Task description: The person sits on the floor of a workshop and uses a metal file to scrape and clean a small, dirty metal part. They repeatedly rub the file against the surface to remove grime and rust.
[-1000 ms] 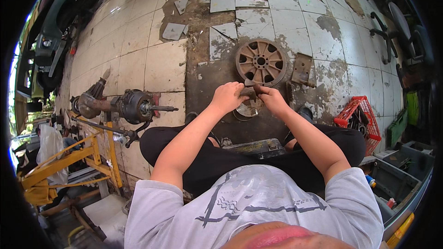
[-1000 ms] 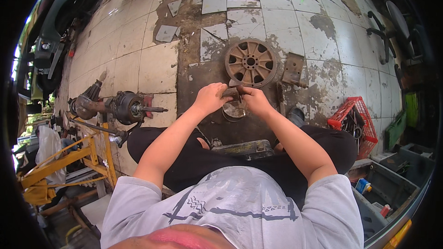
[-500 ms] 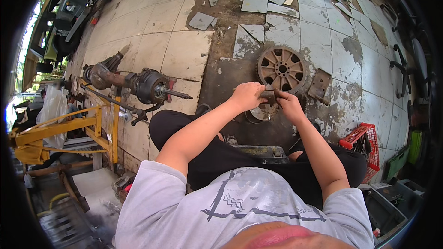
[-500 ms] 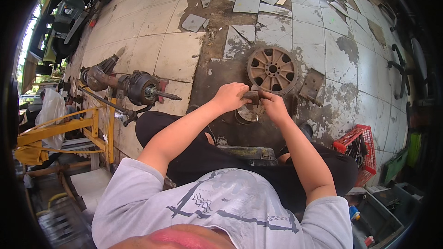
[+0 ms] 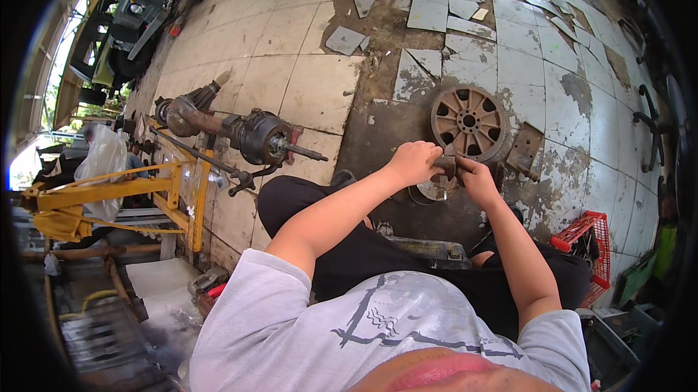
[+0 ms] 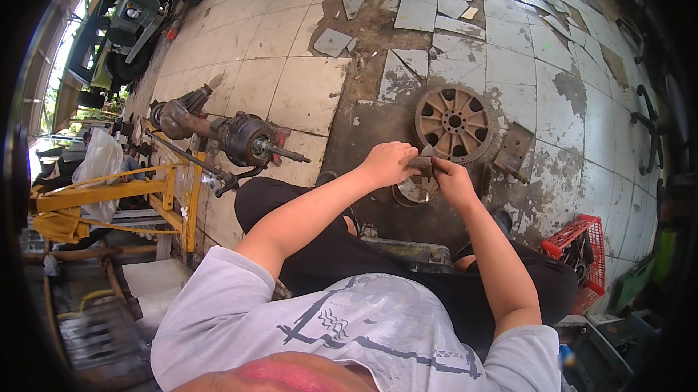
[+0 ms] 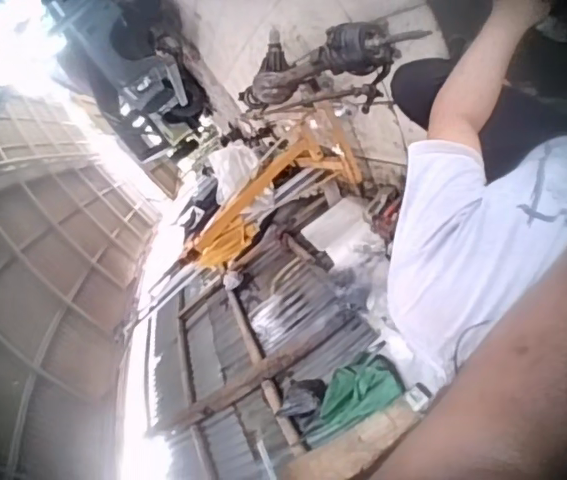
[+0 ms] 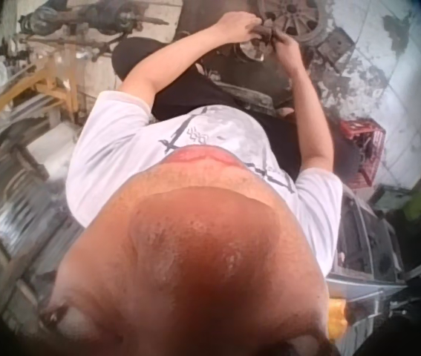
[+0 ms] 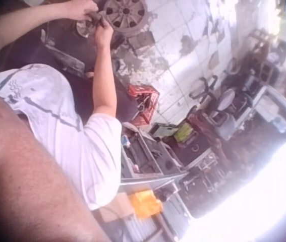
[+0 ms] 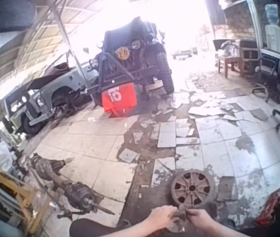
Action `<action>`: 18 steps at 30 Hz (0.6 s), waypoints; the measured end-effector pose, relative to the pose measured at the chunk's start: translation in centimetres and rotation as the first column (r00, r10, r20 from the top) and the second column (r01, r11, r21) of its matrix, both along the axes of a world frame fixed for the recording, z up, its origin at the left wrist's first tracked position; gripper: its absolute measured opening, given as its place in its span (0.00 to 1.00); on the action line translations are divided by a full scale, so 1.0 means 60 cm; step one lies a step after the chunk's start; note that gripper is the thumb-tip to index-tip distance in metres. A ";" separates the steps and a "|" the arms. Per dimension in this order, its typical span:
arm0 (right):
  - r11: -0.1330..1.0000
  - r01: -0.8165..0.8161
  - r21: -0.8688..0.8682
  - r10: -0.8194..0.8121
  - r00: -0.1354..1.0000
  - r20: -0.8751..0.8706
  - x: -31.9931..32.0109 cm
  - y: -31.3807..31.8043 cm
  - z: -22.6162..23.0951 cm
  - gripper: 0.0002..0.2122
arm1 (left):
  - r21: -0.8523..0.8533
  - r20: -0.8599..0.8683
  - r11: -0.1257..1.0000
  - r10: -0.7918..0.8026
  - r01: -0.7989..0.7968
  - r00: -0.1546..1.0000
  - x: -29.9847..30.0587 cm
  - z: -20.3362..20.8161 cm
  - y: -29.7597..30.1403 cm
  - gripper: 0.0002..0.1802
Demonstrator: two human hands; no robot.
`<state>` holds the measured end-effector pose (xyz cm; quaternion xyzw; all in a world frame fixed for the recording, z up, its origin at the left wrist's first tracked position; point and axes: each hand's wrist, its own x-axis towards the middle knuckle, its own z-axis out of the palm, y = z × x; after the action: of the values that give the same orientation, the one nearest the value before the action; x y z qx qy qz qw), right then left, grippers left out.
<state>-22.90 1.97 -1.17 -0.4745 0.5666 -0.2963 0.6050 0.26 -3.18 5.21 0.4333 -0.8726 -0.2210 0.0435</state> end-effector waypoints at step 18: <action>0.987 -0.144 -0.072 0.122 0.962 -0.246 -0.013 0.001 0.015 0.18 | 0.027 -0.030 1.000 0.014 -0.013 0.999 0.001 -0.001 -0.001 0.20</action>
<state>-23.65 2.05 -0.25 -0.5705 0.5887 -0.2204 0.5286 0.31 -3.25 5.16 0.4363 -0.8659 -0.2391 0.0524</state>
